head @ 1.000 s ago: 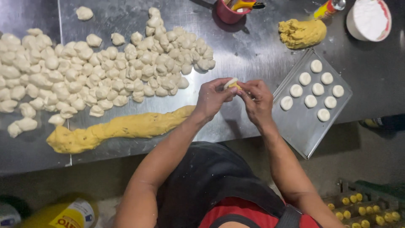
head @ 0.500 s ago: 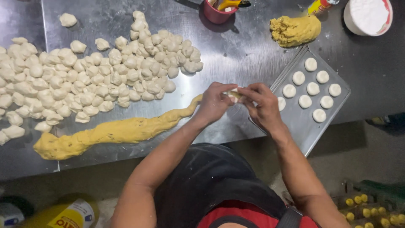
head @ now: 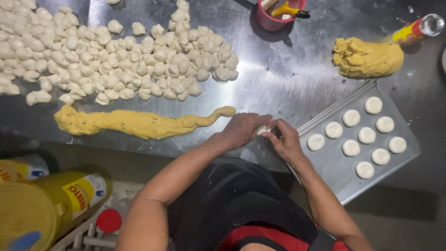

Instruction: Shaping bread dough, placing it on baking trays, scoring it, and brushing it with egg wash or liquid before placing in racks.

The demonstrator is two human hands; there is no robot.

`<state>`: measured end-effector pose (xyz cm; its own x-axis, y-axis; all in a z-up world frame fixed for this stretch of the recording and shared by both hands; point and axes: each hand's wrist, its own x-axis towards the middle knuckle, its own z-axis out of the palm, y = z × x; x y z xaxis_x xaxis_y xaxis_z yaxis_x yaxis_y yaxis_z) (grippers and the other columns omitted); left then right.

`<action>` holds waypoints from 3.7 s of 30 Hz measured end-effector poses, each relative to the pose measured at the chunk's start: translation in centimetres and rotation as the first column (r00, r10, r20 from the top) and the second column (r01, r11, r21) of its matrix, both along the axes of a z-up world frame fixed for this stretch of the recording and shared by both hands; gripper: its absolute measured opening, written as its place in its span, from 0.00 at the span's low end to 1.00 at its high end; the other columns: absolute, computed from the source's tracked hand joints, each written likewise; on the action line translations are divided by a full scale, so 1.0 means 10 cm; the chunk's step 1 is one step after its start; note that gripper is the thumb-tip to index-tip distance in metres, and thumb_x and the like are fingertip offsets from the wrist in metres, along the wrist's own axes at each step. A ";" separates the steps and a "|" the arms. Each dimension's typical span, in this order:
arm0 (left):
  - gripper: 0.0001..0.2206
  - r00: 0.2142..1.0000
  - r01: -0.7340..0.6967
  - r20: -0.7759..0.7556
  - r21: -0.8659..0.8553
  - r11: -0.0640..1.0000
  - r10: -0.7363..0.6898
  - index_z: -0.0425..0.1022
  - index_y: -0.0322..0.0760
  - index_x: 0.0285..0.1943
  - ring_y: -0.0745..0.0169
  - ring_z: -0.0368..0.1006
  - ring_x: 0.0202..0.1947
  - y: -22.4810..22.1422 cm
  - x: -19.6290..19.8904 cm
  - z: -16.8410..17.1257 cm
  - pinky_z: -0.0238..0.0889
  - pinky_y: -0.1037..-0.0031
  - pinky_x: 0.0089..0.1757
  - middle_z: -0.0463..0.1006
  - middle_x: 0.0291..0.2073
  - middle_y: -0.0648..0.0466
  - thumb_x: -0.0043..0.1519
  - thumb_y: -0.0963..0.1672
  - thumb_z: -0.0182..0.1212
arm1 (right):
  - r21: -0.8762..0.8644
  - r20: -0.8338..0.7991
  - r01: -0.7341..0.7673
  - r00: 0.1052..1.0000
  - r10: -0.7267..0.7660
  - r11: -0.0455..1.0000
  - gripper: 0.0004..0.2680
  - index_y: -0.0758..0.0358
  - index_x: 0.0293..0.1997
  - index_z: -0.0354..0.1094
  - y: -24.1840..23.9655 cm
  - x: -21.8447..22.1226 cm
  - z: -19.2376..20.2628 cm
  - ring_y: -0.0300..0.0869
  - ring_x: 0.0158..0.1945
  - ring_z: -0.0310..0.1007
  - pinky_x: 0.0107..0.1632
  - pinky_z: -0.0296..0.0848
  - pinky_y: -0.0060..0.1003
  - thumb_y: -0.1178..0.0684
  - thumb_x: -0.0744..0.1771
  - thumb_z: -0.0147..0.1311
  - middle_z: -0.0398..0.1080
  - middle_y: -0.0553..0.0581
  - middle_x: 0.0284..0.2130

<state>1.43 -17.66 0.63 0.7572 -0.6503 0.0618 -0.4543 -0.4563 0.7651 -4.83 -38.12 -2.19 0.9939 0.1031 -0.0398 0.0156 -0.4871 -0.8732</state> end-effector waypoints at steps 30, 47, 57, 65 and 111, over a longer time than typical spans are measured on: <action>0.09 0.782 -0.610 -0.332 -0.238 0.756 0.527 0.79 0.34 0.45 0.72 0.69 0.32 2.45 0.07 0.03 0.68 0.81 0.36 0.76 0.35 0.56 0.58 0.39 0.73 | -0.448 0.051 0.500 0.842 -0.538 0.741 0.13 0.59 0.52 0.77 0.72 -0.06 -0.48 0.52 0.54 0.74 0.59 0.72 0.49 0.42 0.71 0.58 0.74 0.63 0.48; 0.10 0.718 -0.630 -0.612 -0.368 0.683 0.332 0.70 0.30 0.50 0.67 0.77 0.33 2.43 0.04 -0.25 0.74 0.77 0.37 0.77 0.43 0.49 0.63 0.36 0.66 | -0.079 -0.073 0.559 0.823 -0.564 0.826 0.13 0.62 0.61 0.71 0.81 -1.25 -0.65 0.58 0.69 0.62 0.72 0.53 0.58 0.56 0.69 0.54 0.72 0.66 0.60; 0.11 0.669 -0.569 -0.681 -0.210 0.795 0.299 0.72 0.33 0.50 0.69 0.71 0.24 1.65 0.11 0.05 0.61 0.78 0.26 0.77 0.27 0.50 0.62 0.38 0.68 | -0.774 0.508 0.566 0.823 -0.256 0.284 0.20 0.71 0.60 0.71 0.03 -0.94 -0.47 0.61 0.62 0.71 0.62 0.53 0.59 0.45 0.67 0.59 0.73 0.69 0.58; 0.11 0.771 -0.558 -0.503 -0.238 0.795 0.390 0.76 0.33 0.47 0.75 0.70 0.30 1.99 -0.08 -0.11 0.67 0.80 0.32 0.77 0.37 0.57 0.59 0.40 0.72 | -0.476 0.446 0.524 0.836 -0.320 0.706 0.20 0.67 0.66 0.65 0.65 0.63 -0.39 0.63 0.69 0.59 0.70 0.53 0.63 0.44 0.70 0.61 0.65 0.71 0.64; 0.19 0.383 -0.924 -0.898 -0.367 0.111 0.217 0.70 0.30 0.64 0.62 0.79 0.47 1.62 -0.83 -0.25 0.78 0.67 0.48 0.80 0.48 0.50 0.63 0.35 0.62 | -0.268 0.375 -0.292 0.846 0.378 0.918 0.11 0.66 0.48 0.74 0.33 0.76 -0.46 0.54 0.45 0.79 0.48 0.77 0.44 0.56 0.63 0.67 0.77 0.62 0.44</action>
<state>-6.85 -1.44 -1.91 0.8917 0.1516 -0.4264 0.2631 0.5928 0.7611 2.79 -34.83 -6.79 0.8287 0.4660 0.3101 0.5447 -0.5439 -0.6383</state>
